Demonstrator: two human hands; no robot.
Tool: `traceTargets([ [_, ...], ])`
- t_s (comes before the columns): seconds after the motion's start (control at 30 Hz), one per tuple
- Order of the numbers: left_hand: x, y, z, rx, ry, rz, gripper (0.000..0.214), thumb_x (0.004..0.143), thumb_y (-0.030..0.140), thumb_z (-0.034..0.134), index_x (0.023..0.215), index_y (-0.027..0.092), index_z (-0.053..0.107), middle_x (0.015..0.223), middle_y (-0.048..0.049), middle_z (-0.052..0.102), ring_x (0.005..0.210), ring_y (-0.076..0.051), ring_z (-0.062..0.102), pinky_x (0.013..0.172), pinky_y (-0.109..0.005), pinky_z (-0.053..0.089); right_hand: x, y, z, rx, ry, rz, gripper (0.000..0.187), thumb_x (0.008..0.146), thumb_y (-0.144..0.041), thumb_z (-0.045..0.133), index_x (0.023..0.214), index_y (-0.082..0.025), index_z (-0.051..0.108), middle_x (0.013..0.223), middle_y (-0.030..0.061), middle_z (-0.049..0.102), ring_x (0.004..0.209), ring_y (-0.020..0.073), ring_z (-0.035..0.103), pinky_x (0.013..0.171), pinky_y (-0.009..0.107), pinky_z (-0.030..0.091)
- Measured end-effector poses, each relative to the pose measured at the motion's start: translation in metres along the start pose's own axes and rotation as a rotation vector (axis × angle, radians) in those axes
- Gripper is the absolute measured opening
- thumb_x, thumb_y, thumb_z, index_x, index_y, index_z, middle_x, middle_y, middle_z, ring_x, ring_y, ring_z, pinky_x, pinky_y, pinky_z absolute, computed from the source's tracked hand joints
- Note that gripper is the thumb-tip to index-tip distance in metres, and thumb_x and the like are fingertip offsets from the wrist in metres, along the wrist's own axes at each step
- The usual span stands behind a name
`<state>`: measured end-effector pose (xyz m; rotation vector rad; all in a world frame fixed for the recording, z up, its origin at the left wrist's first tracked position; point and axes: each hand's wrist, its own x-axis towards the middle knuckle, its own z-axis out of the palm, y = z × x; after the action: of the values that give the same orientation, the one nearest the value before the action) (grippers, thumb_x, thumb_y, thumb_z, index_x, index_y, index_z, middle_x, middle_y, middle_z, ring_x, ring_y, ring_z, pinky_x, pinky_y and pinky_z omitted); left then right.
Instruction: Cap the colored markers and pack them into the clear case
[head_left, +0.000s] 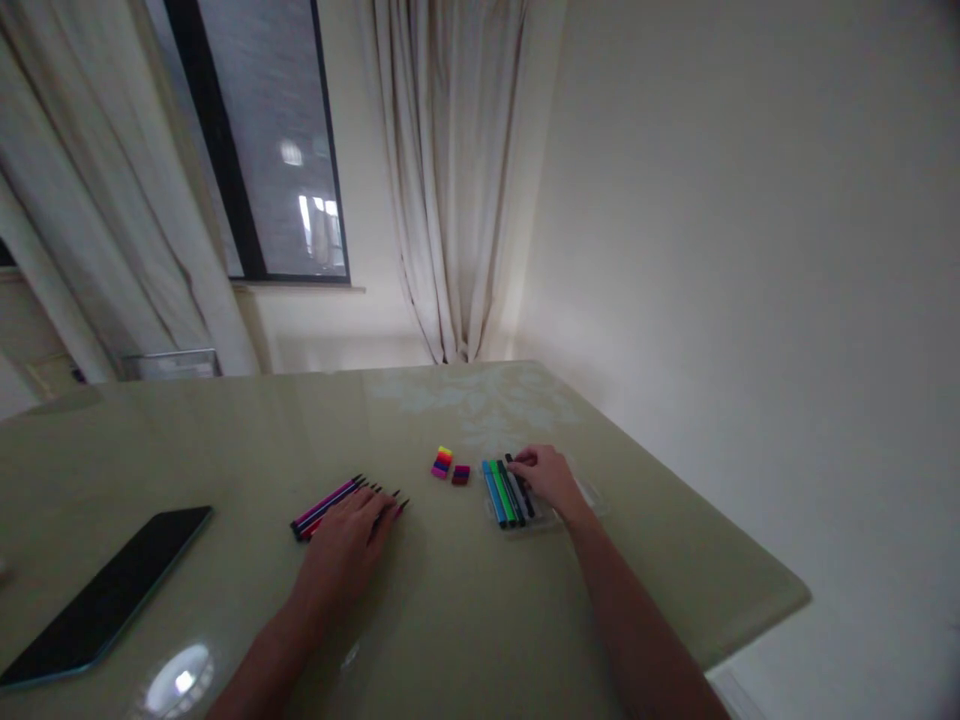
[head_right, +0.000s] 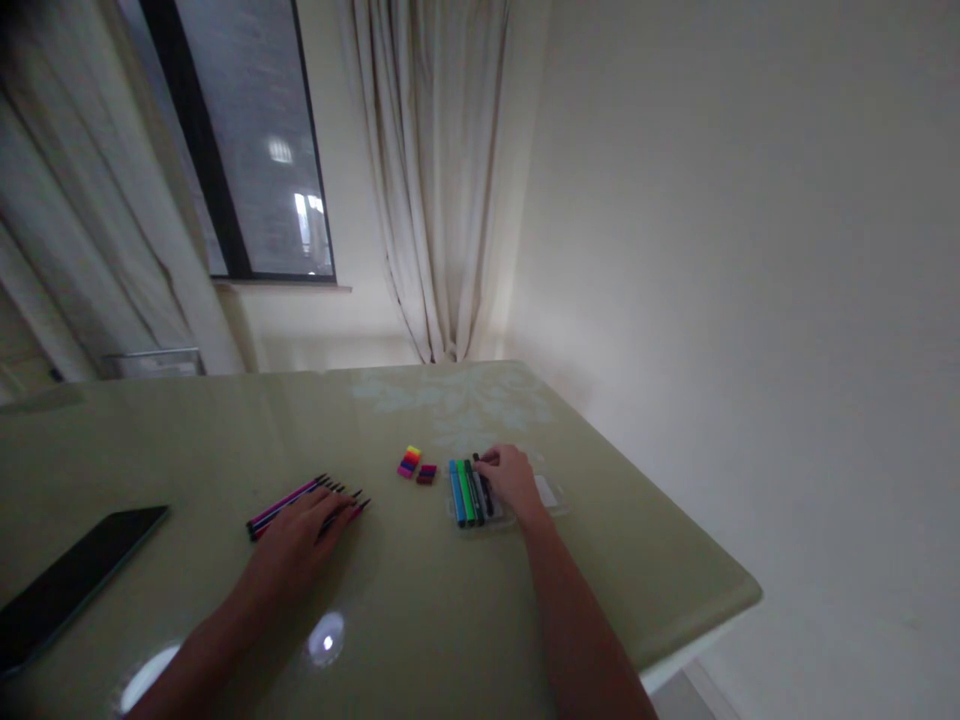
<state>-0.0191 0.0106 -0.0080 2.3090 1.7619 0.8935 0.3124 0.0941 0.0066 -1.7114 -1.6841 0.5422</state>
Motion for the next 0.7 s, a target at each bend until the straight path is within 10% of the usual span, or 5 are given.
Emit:
traceTargets([
  [0.7,-0.0007,-0.0021,-0.0012,0.051,-0.028,0.011,0.035,0.101,0.042,0.042,0.101,0.022,0.072,0.107,-0.0087,0.071,0.101,-0.027,0.066,0.089,-0.039,0.049,-0.002,0.007,-0.0064,0.03,-0.114,0.05,0.006,0.068,-0.017,0.08,0.067,-0.017,0.074,0.062,0.0039,0.072,0.059,0.0172,0.066,0.057,0.025,0.046],
])
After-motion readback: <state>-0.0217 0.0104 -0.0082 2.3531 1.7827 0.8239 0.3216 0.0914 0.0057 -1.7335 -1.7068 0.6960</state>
